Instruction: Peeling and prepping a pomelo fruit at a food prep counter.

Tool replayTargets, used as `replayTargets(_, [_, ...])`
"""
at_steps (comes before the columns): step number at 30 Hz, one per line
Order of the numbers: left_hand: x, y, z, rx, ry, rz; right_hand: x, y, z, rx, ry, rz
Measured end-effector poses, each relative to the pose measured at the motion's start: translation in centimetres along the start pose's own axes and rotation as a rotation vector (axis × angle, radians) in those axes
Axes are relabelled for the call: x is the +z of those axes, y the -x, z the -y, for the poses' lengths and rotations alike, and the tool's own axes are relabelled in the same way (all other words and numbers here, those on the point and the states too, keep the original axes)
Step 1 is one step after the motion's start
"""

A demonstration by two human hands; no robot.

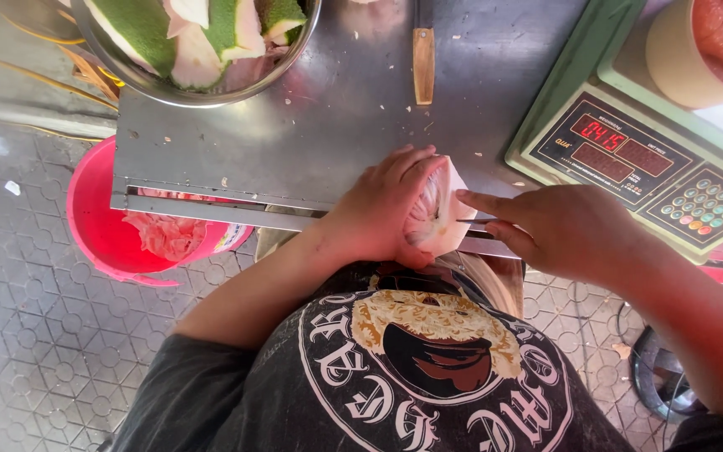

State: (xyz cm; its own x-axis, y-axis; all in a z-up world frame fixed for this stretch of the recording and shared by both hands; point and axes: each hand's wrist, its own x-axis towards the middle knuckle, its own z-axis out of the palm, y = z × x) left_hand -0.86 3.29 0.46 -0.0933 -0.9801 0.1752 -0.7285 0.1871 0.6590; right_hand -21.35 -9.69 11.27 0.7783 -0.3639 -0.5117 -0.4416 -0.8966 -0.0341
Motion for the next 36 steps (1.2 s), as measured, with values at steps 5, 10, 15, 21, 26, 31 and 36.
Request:
replayTargets(5, [0.3,-0.1,0.2,-0.008,-0.006,0.002,-0.8,-0.9,0.2,-0.004,0.062,0.091])
replayTargets(10, [0.6,-0.1,-0.3,-0.035,-0.023,0.003,-0.7,-1.8,0.7,-0.034,0.034,0.068])
replayTargets(15, [0.3,0.0,-0.4,-0.011,-0.052,-0.004,3.0,-2.6,-0.7,-0.089,-0.125,-0.084])
replayTargets(21, [0.7,0.6,0.2,0.006,0.005,-0.075,13.3,-3.9,-1.4,-0.363,-0.522,-0.744])
replayTargets(26, [1.1,1.0,0.5,-0.039,0.031,-0.090,14.2,-4.4,1.9,-0.212,-0.671,-0.884])
replayTargets(31, [1.4,1.3,0.5,-0.081,0.046,-0.143,12.7,-5.0,3.6,0.037,-0.866,-0.905])
replayTargets(36, [0.8,2.1,1.2,-0.114,0.058,-0.181,12.9,-4.6,-0.1,-0.098,-1.174,-0.603])
